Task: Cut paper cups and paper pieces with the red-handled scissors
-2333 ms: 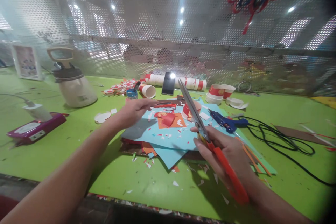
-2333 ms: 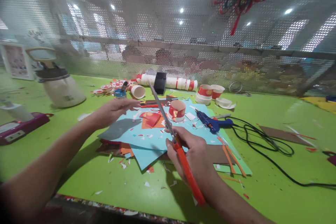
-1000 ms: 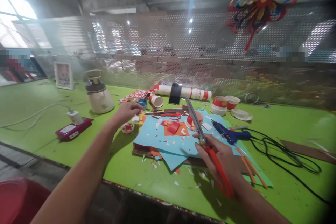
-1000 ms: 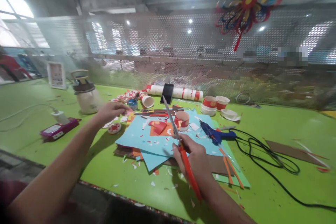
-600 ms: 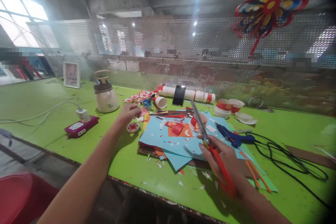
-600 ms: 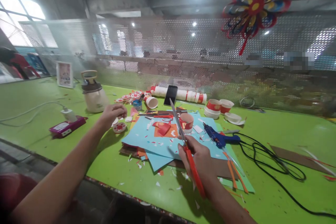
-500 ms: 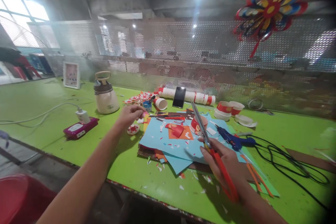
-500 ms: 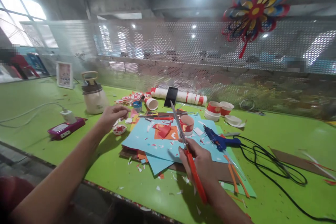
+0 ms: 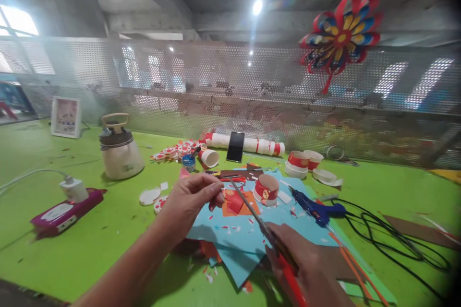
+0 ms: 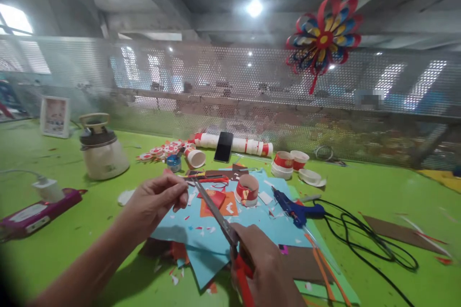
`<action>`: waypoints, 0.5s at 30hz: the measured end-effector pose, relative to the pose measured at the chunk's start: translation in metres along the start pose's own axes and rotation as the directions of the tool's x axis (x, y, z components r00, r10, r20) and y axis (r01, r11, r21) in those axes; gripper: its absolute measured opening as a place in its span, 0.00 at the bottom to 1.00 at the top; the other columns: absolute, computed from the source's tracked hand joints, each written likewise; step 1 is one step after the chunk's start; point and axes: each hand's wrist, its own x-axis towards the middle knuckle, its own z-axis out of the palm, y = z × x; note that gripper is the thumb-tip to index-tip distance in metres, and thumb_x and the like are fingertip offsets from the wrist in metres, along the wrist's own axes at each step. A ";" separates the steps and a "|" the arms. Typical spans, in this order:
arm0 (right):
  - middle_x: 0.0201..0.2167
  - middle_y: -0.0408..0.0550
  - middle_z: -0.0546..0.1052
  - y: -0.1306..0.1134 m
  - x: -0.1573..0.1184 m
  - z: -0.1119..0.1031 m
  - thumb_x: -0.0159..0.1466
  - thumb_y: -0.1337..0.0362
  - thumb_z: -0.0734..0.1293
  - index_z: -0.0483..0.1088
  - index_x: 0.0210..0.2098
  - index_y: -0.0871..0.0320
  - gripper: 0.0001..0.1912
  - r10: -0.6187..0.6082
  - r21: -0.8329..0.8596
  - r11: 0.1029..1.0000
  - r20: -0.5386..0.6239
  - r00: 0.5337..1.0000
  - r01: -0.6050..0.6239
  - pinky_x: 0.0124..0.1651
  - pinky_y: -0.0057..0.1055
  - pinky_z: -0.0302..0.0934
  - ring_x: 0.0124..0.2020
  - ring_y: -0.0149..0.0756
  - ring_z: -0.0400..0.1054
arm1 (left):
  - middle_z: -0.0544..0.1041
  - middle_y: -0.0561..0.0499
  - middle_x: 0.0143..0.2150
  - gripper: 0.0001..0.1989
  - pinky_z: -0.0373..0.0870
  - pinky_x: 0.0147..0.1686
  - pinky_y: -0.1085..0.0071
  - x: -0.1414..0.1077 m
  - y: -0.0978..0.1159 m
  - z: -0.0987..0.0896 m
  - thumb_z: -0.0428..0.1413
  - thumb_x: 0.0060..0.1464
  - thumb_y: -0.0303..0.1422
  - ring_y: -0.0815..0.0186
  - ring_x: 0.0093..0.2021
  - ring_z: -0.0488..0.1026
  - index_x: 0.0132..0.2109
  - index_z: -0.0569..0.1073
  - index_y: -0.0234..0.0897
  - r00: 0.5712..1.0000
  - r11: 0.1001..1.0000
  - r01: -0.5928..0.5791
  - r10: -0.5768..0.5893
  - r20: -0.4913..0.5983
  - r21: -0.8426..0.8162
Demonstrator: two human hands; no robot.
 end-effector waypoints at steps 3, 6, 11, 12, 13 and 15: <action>0.37 0.49 0.75 -0.007 0.001 -0.004 0.64 0.66 0.61 0.67 0.49 0.56 0.14 0.058 0.058 0.996 0.111 0.992 -0.065 0.40 0.32 0.67 0.37 0.38 0.71 | 0.75 0.54 0.22 0.09 0.61 0.22 0.78 -0.003 -0.004 -0.003 0.60 0.53 0.35 0.74 0.23 0.67 0.29 0.75 0.34 0.999 0.999 0.034 -0.034 0.013 0.016; 0.37 0.49 0.75 -0.011 0.001 -0.006 0.63 0.65 0.63 0.67 0.51 0.56 0.16 0.097 0.045 0.993 0.188 0.977 -0.107 0.41 0.34 0.66 0.39 0.40 0.70 | 0.75 0.54 0.22 0.10 0.60 0.21 0.78 -0.004 -0.005 -0.005 0.60 0.53 0.36 0.74 0.22 0.67 0.29 0.74 0.34 0.998 0.999 0.051 -0.051 0.022 0.012; 0.35 0.49 0.74 -0.009 -0.002 -0.007 0.63 0.62 0.65 0.68 0.52 0.57 0.18 0.119 -0.020 0.993 0.227 0.967 -0.117 0.40 0.34 0.67 0.37 0.40 0.70 | 0.74 0.55 0.20 0.11 0.60 0.22 0.78 -0.006 -0.004 -0.007 0.60 0.53 0.37 0.75 0.21 0.66 0.29 0.73 0.35 0.998 0.998 0.058 -0.058 0.024 0.023; 0.34 0.49 0.75 -0.008 -0.002 -0.006 0.63 0.62 0.65 0.67 0.53 0.56 0.18 0.102 -0.026 0.995 0.224 0.969 -0.098 0.38 0.34 0.67 0.36 0.40 0.71 | 0.74 0.55 0.20 0.11 0.61 0.22 0.78 -0.007 -0.003 -0.007 0.60 0.53 0.37 0.75 0.21 0.65 0.29 0.72 0.35 0.998 0.998 0.061 -0.062 0.027 0.027; 0.33 0.49 0.75 -0.006 -0.003 -0.006 0.62 0.63 0.65 0.67 0.52 0.56 0.18 0.076 -0.029 0.997 0.218 0.973 -0.071 0.37 0.33 0.66 0.34 0.40 0.71 | 0.74 0.55 0.20 0.11 0.61 0.22 0.78 -0.007 -0.003 -0.007 0.60 0.53 0.38 0.75 0.21 0.65 0.28 0.72 0.35 0.997 0.997 0.066 -0.067 0.031 0.030; 0.31 0.48 0.76 -0.003 -0.003 -0.004 0.61 0.67 0.64 0.67 0.52 0.56 0.19 -0.005 -0.024 1.000 0.180 0.984 0.009 0.33 0.31 0.65 0.31 0.39 0.71 | 0.74 0.55 0.21 0.12 0.61 0.22 0.78 -0.008 -0.004 -0.008 0.60 0.53 0.38 0.75 0.21 0.65 0.28 0.72 0.35 0.996 0.997 0.073 -0.075 0.043 0.031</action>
